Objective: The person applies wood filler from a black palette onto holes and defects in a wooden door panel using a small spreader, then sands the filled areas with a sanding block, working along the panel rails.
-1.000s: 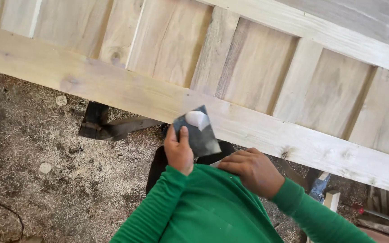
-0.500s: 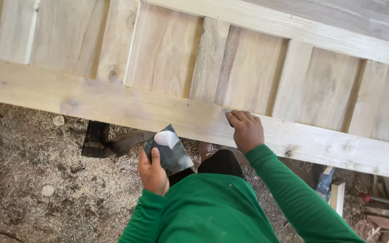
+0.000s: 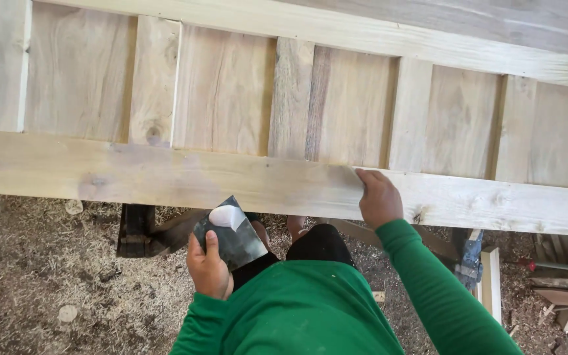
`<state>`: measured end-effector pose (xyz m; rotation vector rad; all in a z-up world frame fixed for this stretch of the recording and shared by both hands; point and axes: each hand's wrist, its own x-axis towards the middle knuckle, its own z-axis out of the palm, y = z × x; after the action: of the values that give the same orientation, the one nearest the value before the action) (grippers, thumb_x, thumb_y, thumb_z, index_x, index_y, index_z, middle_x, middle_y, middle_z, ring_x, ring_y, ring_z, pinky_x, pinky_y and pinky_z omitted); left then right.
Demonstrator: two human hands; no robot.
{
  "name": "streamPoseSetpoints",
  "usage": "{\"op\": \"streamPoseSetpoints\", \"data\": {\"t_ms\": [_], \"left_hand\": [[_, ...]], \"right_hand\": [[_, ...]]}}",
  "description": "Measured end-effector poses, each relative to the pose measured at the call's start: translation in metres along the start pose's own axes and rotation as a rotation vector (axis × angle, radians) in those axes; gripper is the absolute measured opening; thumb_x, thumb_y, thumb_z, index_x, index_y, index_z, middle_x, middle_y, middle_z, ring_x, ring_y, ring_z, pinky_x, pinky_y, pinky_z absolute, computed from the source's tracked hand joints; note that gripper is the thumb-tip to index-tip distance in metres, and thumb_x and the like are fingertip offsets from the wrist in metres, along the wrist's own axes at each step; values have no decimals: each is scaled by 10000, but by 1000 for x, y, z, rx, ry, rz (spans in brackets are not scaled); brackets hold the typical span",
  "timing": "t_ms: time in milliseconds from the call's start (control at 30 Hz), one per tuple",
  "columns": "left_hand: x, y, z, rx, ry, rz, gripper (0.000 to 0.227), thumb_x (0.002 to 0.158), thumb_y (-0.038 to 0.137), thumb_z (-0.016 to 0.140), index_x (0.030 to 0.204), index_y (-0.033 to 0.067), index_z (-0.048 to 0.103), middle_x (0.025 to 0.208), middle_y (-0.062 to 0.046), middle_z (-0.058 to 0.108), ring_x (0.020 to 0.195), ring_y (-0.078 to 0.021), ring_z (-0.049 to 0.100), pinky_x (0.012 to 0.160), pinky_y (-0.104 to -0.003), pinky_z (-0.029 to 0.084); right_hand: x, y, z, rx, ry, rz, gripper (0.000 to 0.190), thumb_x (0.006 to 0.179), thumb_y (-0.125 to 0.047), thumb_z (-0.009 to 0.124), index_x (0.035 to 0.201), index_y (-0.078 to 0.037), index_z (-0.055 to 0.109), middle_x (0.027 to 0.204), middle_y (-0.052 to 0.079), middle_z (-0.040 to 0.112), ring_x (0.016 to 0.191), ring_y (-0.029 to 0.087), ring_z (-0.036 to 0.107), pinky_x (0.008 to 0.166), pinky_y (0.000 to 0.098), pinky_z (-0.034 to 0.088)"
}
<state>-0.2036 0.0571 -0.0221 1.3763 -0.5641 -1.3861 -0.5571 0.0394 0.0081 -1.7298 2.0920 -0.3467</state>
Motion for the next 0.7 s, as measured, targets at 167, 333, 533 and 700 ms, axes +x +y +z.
{"op": "streamPoseSetpoints", "data": {"t_ms": [167,333,533,700], "left_hand": [[3,3,0,-9,-6,-34,268,1075,168,540,1282,8,597,1200,-55,665,1077,-144,615,972,-320,517],[5,8,-2,-22,-13,-38,276,1086,164,532,1294,-4,599,1217,-68,659,1093,-152,614,977,-324,518],[4,6,-8,-31,21,-74,282,1076,161,527,1302,8,596,1217,-70,671,1086,-155,625,965,-323,526],[6,9,-9,-39,33,-100,280,1081,163,520,1302,6,589,1200,-70,671,1059,-156,635,938,-330,537]], "right_hand": [[12,-21,22,-30,92,85,462,827,62,550,1227,-82,730,1166,163,712,1043,388,664,920,465,539],[-1,-51,7,-77,-273,-136,495,762,22,569,1200,-140,733,1168,76,733,1062,306,673,872,446,530],[7,-37,10,-197,29,-243,468,862,-19,563,1305,-111,683,1261,60,680,1183,248,616,914,417,460],[10,-39,25,-213,62,-274,503,839,-13,571,1328,-88,659,1276,60,661,1235,259,594,942,431,450]]}}
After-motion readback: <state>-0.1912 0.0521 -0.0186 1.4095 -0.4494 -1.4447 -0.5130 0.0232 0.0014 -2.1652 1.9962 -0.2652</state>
